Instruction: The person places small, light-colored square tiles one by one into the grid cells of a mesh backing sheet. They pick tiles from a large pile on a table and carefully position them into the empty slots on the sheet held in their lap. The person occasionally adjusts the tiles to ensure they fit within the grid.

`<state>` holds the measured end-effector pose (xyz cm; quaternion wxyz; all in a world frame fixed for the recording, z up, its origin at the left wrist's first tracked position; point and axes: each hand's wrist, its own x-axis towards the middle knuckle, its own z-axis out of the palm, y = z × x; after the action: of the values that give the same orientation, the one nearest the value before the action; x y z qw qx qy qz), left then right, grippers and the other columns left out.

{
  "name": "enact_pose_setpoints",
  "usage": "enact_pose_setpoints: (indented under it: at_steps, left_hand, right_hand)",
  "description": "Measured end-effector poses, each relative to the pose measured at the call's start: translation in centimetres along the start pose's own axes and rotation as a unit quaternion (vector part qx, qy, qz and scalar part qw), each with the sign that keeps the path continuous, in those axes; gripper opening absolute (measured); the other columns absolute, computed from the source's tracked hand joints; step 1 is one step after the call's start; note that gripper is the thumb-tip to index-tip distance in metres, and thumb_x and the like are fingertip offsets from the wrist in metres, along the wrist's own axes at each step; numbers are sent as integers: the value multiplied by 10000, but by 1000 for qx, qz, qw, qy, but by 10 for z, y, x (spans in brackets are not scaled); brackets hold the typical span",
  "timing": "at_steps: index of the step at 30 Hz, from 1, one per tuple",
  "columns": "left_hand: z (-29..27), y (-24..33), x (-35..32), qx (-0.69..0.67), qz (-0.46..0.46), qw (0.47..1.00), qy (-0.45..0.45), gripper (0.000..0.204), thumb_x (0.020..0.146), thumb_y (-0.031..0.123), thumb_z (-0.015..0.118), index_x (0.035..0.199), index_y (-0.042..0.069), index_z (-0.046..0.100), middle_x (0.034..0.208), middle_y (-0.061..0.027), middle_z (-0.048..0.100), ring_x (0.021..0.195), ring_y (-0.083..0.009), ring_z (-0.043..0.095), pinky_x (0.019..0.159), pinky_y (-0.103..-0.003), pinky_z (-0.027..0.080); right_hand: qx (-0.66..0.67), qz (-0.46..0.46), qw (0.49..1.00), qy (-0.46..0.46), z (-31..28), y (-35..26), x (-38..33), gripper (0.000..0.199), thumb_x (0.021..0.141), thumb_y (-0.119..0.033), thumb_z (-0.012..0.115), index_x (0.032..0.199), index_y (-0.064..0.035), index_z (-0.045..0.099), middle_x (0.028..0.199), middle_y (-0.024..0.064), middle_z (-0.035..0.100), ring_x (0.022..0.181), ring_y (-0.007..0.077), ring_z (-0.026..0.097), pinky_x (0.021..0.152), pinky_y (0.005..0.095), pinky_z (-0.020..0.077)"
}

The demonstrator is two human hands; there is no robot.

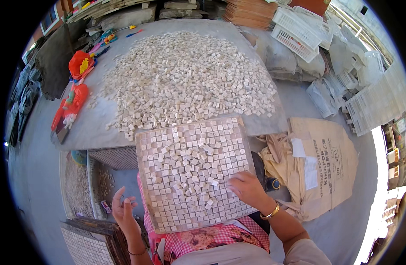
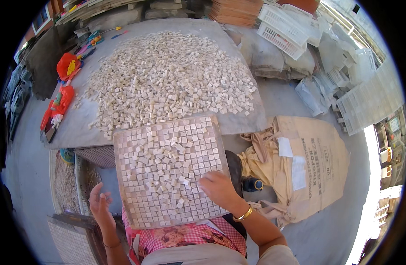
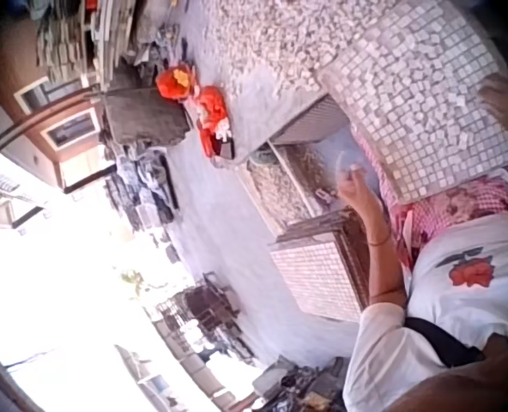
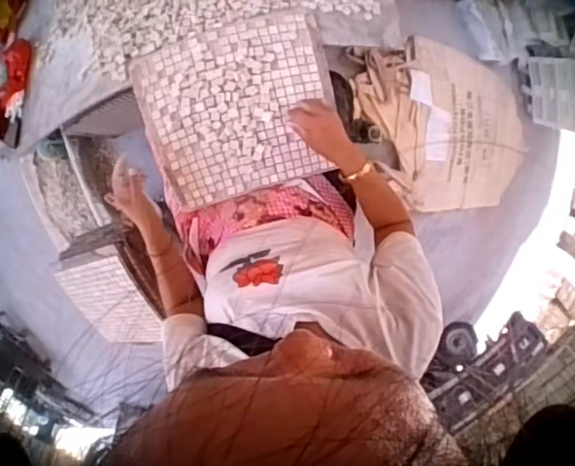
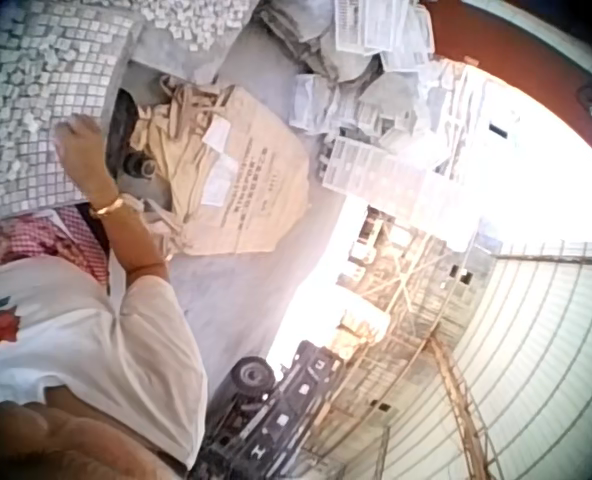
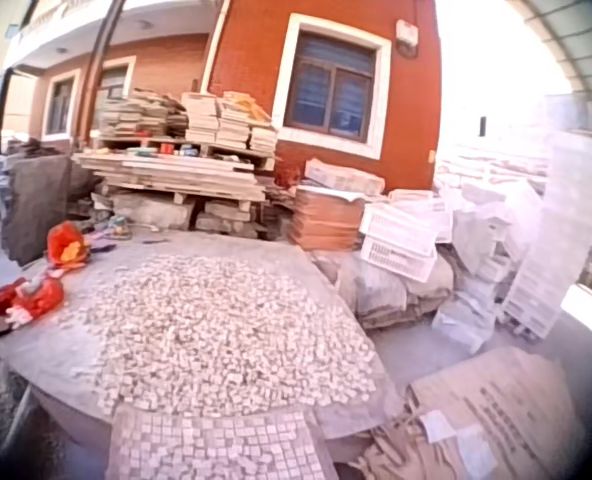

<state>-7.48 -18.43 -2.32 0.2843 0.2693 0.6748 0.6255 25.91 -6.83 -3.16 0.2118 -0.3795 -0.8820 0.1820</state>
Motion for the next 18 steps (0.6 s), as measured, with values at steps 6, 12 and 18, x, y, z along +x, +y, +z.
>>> enact_pose_setpoints:
  at_steps: [6, 12, 18]
  left_hand:
    - [8, -3, -7, -3, -17, 1000, -17, 309, 901, 115, 533, 1176, -27, 532, 1036, -67, 584, 810, -98, 547, 683, -232, 460]
    - [11, -3, -13, 24, -6, 998, -62, 286, 895, 123, 532, 1146, -14, 551, 997, -39, 579, 784, -93, 546, 688, -226, 448]
    - [18, -8, -29, 20, -8, 996, -81, 257, 902, 110, 536, 1113, -35, 561, 886, -48, 586, 745, -87, 553, 659, -219, 460]
  right_hand:
    - [-75, -27, 997, 7, 3, -4, 0, 86, 721, -88, 626, 798, -83, 588, 805, 47, 565, 763, 241, 573, 652, 357, 455]
    - [-59, -20, 998, 4, 1, -2, 0, 72, 744, -97, 618, 811, -81, 598, 788, 56, 563, 746, 261, 578, 652, 376, 461]
    - [11, 50, 999, -5, -7, -9, 11, 139, 753, -147, 667, 854, -70, 610, 825, 66, 584, 767, 274, 587, 669, 371, 476]
